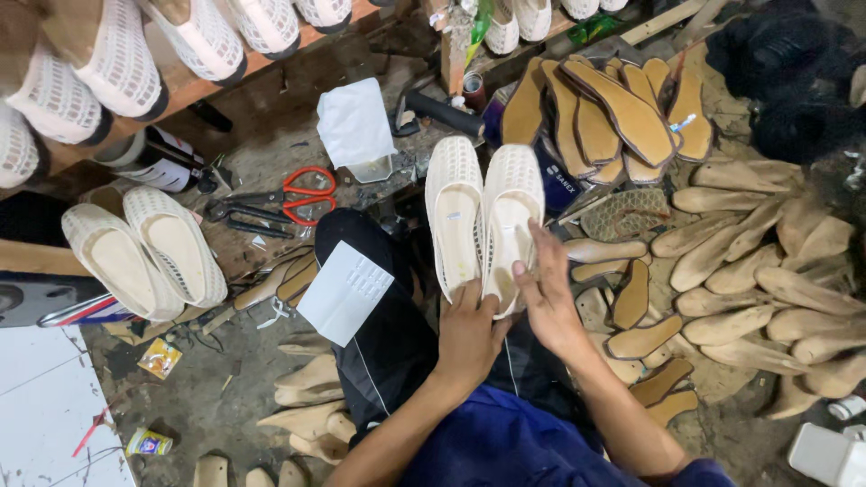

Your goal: The person sits on the floor in a shoe workshop and applies small adhesive labels to the insoles of white slip-on shoes. They peel labels from a sheet, place them inside the shoes, and occasionally inspect the placement. The person also handles wooden shoe lasts and a black shoe during the process.

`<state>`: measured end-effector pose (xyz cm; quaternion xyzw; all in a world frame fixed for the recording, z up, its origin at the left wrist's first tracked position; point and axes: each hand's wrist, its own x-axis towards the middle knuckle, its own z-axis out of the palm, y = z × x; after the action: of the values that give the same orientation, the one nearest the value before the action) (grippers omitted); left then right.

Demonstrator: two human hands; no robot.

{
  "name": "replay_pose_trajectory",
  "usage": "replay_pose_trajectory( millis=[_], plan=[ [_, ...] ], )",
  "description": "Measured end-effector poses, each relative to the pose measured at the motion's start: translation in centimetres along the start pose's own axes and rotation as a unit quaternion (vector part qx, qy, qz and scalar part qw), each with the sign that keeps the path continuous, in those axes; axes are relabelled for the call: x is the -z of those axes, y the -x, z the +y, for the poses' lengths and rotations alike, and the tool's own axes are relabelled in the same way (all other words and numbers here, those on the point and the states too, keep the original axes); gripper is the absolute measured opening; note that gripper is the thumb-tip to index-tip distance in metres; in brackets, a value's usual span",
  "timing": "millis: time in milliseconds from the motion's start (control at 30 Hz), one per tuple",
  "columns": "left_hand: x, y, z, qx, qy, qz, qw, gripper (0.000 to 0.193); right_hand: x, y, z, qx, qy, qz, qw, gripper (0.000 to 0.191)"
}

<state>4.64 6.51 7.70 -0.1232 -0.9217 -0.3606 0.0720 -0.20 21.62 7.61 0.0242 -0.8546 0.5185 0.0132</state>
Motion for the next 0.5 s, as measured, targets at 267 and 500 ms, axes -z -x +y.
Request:
replay_pose_trajectory(
  millis=[267, 500],
  plan=[
    [0.0, 0.2, -1.8, 0.027, 0.099, 0.075, 0.992, 0.072, -0.7, 1.3, 2.0, 0.04, -0.067, 0.006, 0.997, 0.064],
    [-0.9, -1.3, -3.6, 0.128, 0.405, 0.115, 0.898, 0.1, 0.2, 2.5, -1.7, 0.082, 0.171, 0.024, 0.982, 0.046]
  ],
)
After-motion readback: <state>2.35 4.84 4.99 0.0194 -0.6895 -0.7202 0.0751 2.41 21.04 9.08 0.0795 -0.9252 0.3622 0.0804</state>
